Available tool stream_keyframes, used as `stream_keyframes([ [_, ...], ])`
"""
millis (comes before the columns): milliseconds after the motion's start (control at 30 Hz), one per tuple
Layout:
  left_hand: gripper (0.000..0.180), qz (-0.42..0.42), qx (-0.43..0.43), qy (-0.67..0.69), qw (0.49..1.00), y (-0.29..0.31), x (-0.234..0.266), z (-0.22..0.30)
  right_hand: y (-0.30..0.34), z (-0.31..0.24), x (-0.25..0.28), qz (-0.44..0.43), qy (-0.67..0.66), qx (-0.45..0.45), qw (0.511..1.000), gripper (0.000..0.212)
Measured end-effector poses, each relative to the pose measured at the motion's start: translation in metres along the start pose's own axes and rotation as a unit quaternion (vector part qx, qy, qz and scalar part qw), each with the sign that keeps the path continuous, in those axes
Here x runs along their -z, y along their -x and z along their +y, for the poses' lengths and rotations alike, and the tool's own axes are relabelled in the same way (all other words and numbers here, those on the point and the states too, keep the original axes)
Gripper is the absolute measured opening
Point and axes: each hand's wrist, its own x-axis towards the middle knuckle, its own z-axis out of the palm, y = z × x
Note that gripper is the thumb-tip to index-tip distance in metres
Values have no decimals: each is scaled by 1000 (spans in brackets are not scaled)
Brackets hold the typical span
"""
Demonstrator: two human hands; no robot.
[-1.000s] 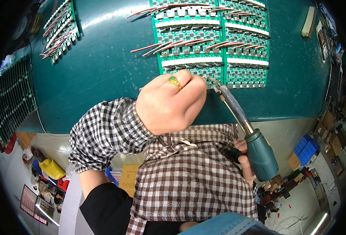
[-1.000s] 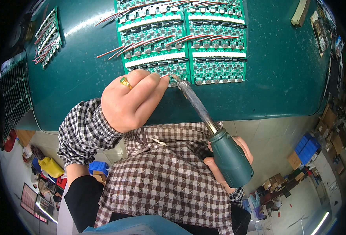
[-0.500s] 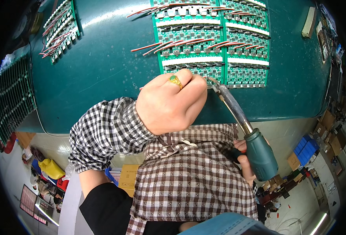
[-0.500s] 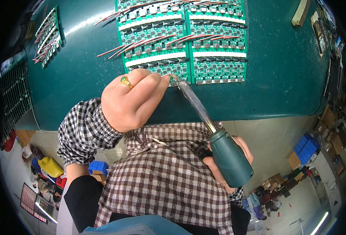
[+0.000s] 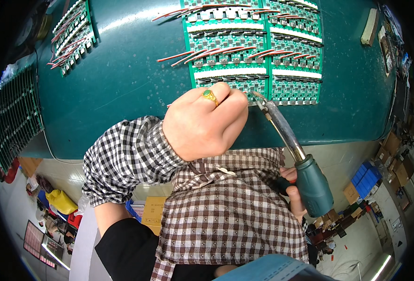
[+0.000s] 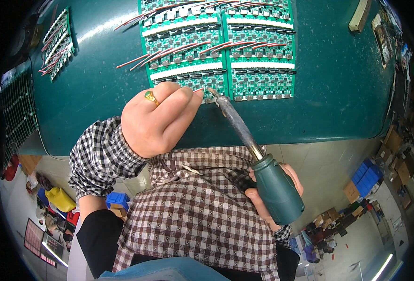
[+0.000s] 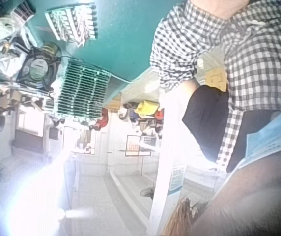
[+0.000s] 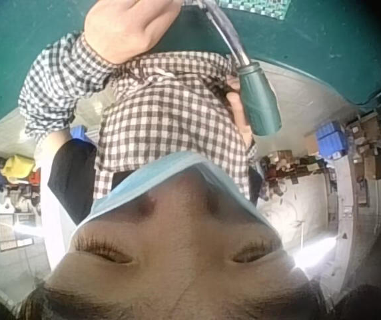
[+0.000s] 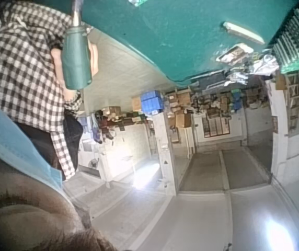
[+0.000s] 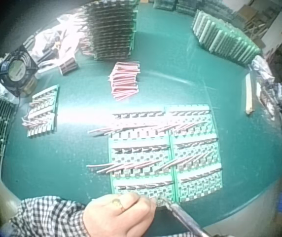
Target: The person solders wires onto circuit boards using a soldering iron.
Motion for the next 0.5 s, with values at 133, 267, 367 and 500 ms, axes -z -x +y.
stream_keyframes([
  [133,43,3,-12,-9,1000,-1,4,-2,1,4,0,40,-60,2,997,53],
  [267,37,-21,-16,-51,998,2,4,-3,-25,22,34,182,-139,89,969,61],
  [367,43,-28,-12,-51,998,6,7,-2,-61,14,80,311,-90,179,929,52],
  [500,38,-12,-19,-32,999,8,8,-4,-133,28,135,448,-87,256,852,39],
])
